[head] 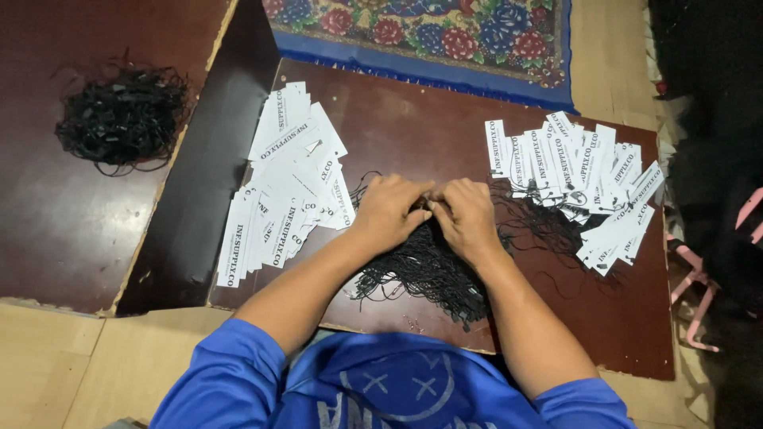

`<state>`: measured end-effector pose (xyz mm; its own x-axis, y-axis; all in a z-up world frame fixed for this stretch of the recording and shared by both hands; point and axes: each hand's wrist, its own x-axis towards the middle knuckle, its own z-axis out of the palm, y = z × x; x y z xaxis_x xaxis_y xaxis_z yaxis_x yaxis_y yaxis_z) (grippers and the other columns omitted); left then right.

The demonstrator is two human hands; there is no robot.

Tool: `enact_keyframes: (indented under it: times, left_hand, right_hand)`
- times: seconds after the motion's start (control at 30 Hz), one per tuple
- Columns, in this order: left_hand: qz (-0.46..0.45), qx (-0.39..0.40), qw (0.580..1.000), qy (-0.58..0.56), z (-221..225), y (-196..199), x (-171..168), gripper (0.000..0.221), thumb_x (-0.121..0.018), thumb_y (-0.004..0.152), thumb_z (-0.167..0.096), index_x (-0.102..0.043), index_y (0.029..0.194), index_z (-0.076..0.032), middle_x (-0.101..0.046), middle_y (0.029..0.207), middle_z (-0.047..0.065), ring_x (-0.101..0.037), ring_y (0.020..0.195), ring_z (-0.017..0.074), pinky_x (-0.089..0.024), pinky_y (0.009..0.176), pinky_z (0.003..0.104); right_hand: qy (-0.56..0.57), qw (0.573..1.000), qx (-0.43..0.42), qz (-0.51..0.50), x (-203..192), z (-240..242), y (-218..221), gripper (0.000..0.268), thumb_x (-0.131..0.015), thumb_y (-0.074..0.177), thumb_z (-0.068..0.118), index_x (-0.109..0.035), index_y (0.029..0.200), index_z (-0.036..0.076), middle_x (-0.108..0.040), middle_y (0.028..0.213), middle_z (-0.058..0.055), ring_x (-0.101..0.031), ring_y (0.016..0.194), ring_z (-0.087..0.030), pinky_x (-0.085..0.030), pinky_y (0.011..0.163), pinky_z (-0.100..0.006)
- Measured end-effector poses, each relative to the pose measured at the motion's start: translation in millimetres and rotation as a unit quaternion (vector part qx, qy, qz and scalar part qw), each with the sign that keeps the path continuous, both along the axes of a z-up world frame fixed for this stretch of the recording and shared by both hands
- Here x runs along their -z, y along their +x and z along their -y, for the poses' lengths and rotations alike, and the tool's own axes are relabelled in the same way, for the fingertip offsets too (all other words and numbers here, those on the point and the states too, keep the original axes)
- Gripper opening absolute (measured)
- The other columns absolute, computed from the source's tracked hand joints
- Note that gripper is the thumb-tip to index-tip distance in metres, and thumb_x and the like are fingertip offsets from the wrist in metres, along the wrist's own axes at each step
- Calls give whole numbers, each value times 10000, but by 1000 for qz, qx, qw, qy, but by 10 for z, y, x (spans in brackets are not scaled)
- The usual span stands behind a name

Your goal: Attaching black strings to white paper labels by threading them through pre-punched holes.

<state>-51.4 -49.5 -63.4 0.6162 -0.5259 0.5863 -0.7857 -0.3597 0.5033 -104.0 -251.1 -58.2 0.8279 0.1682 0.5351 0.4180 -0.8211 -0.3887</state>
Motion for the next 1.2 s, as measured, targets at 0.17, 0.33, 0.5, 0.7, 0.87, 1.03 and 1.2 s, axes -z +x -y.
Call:
enact_keyframes:
  times: [0.17,0.33,0.5,0.7,0.87,1.03,1.2]
  left_hand:
    - [-36,-46,998,24,-29,106,-7,120,-771,862,-257,-746,949,-178,-695,794,-2,-664,856,219,-456,823,360]
    - [-149,-80,984,-53,-213,211,-34,111,-715,958,-256,-753,923,-159,-718,815,49,-701,878,284,-515,820,368]
    - [-261,-135,947,-129,-391,254,-228,72,-727,940,-198,-767,933,-139,-729,859,76,-710,911,261,-533,852,369]
    - [-255,-170,940,-148,-440,303,-270,59,-724,933,-176,-778,941,-154,-727,862,50,-714,899,255,-542,841,362]
    - [-210,-203,946,-138,-503,319,-277,38,-772,896,-188,-784,916,-158,-690,809,51,-700,834,256,-546,786,362]
    - [-132,-192,964,-131,-471,310,-217,53,-775,895,-171,-800,937,-152,-650,793,72,-681,813,291,-551,764,381]
    - [-69,-88,989,-100,-315,236,49,147,-817,819,-125,-805,958,-172,-640,756,42,-670,783,282,-559,738,371]
  right_hand:
    - [54,998,24,16,-12,151,2,63,-740,944,238,-686,947,206,-685,840,49,-662,862,-197,-463,847,-338]
    - [68,993,99,-15,-19,381,-20,82,-736,941,145,-716,1012,182,-717,896,4,-681,915,-248,-460,860,-381]
    - [41,986,161,-20,-131,474,-53,118,-745,916,130,-728,1006,204,-722,903,21,-693,925,-246,-464,863,-389]
    - [32,981,189,-11,-185,553,-81,113,-740,925,155,-723,1014,223,-708,918,28,-686,951,-232,-463,888,-381]
    - [8,982,185,-23,-133,546,-69,107,-729,921,161,-735,1001,233,-701,899,46,-685,946,-222,-458,906,-379]
    - [-89,979,183,-17,-142,389,-78,122,-756,862,216,-743,947,303,-670,832,96,-681,906,-169,-469,897,-350]
    - [-5,995,81,57,-229,69,-88,148,-765,888,188,-747,1025,243,-688,991,58,-657,987,-194,-435,897,-352]
